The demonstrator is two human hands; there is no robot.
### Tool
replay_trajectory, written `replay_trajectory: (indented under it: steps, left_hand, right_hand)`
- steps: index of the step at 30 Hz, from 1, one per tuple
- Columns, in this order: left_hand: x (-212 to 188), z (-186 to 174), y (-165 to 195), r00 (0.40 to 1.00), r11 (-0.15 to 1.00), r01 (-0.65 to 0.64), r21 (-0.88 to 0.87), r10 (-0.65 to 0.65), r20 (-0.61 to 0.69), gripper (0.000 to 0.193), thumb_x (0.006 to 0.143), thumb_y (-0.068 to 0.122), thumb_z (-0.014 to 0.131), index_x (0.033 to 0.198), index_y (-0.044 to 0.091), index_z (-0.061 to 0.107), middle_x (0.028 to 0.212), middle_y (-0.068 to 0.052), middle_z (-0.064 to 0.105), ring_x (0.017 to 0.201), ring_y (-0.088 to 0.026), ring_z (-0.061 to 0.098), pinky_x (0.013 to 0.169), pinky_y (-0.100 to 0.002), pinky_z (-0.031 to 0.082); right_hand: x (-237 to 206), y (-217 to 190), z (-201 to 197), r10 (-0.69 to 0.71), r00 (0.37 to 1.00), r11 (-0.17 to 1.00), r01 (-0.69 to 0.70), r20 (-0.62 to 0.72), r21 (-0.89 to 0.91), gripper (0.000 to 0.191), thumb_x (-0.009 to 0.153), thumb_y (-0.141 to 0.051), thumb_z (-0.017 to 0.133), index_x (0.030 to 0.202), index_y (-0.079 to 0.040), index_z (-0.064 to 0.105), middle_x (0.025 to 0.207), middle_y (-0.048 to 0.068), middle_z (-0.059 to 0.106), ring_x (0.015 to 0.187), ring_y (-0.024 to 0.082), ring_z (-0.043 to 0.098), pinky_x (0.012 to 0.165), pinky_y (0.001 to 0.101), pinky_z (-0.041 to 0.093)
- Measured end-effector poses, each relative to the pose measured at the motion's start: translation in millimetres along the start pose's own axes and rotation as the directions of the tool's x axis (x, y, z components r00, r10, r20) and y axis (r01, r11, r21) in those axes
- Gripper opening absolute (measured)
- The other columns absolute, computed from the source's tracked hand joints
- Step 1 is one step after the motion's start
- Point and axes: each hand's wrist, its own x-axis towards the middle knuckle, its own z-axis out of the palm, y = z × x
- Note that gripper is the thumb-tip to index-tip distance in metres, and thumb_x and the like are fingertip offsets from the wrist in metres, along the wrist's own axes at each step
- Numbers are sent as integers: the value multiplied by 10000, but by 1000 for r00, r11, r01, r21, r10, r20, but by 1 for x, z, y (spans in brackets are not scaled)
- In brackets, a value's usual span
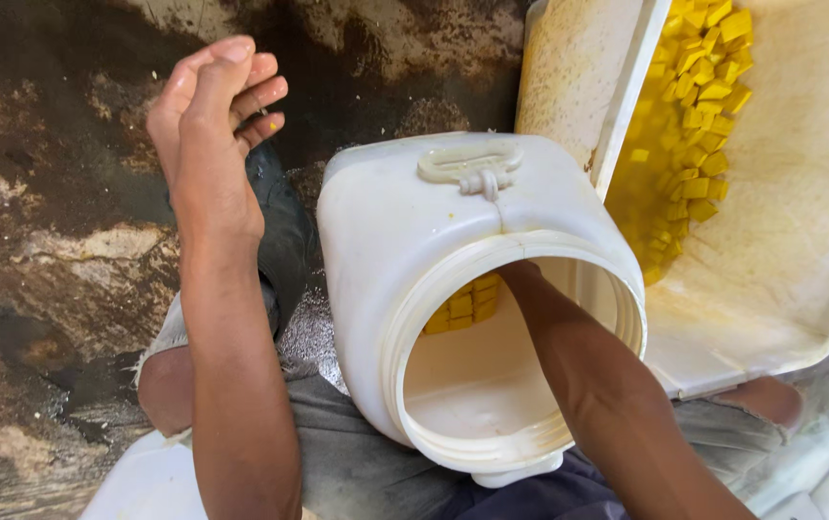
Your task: The person sits on the floor beside a large tub filled with yellow cheese cubes in liquid. They pick up cubes from the tub by hand, briefly handle them, and place them one at a time into a white bucket, arranging the cubes in layers as the bucket fills.
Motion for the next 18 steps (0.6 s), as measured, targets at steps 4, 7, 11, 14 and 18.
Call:
replay_trajectory:
  steps: [4, 7, 11, 14, 18]
  left_hand:
    - [0, -1, 0, 1000, 1000, 22, -6, -22, -3, 348, 973, 300, 671, 1214, 50, 687, 1090, -68, 750, 986, -155, 734, 839, -293, 565]
    - [1, -3, -2, 1000, 1000, -5, -7, 5, -19, 339, 970, 305, 678, 1204, 59, 677, 1090, -61, 746, 986, -160, 736, 833, -300, 567]
    - [3, -5, -6, 1000, 999, -16, 35, 16, -14, 354, 958, 311, 675, 1209, 62, 688, 1089, -58, 752, 982, -162, 738, 823, -306, 569]
    - [1, -3, -8, 999, 996, -38, 79, 39, -14, 369, 966, 321, 695, 1218, 52, 669, 1091, -63, 742, 978, -170, 730, 807, -319, 567]
    - [-6, 1, -13, 991, 979, -118, 166, 127, -45, 381, 968, 327, 689, 1240, 61, 669, 1094, -59, 743, 987, -163, 733, 807, -316, 567]
  right_hand:
    - [-3, -2, 2, -4, 1000, 1000, 4, -10, 6, 333, 771, -150, 700, 1096, -88, 659, 1006, 203, 734, 913, 375, 725, 781, 487, 576]
    - [1, -3, -3, -23, 999, 1000, 23, -36, 11, 291, 783, -146, 689, 1066, -83, 675, 988, 200, 735, 898, 377, 725, 765, 492, 577]
    - [16, -17, -24, -106, 992, 994, 108, -74, 29, 239, 798, -141, 675, 1027, -75, 696, 963, 195, 736, 878, 379, 725, 744, 499, 577]
    - [2, -42, -53, -234, 967, 965, 244, -99, 101, 205, 810, -137, 664, 997, -69, 712, 945, 192, 737, 863, 381, 725, 728, 504, 578]
    - [-103, -70, -101, -583, 798, 756, 601, -150, 258, 172, 826, -132, 649, 958, -61, 733, 920, 188, 738, 843, 384, 726, 707, 511, 579]
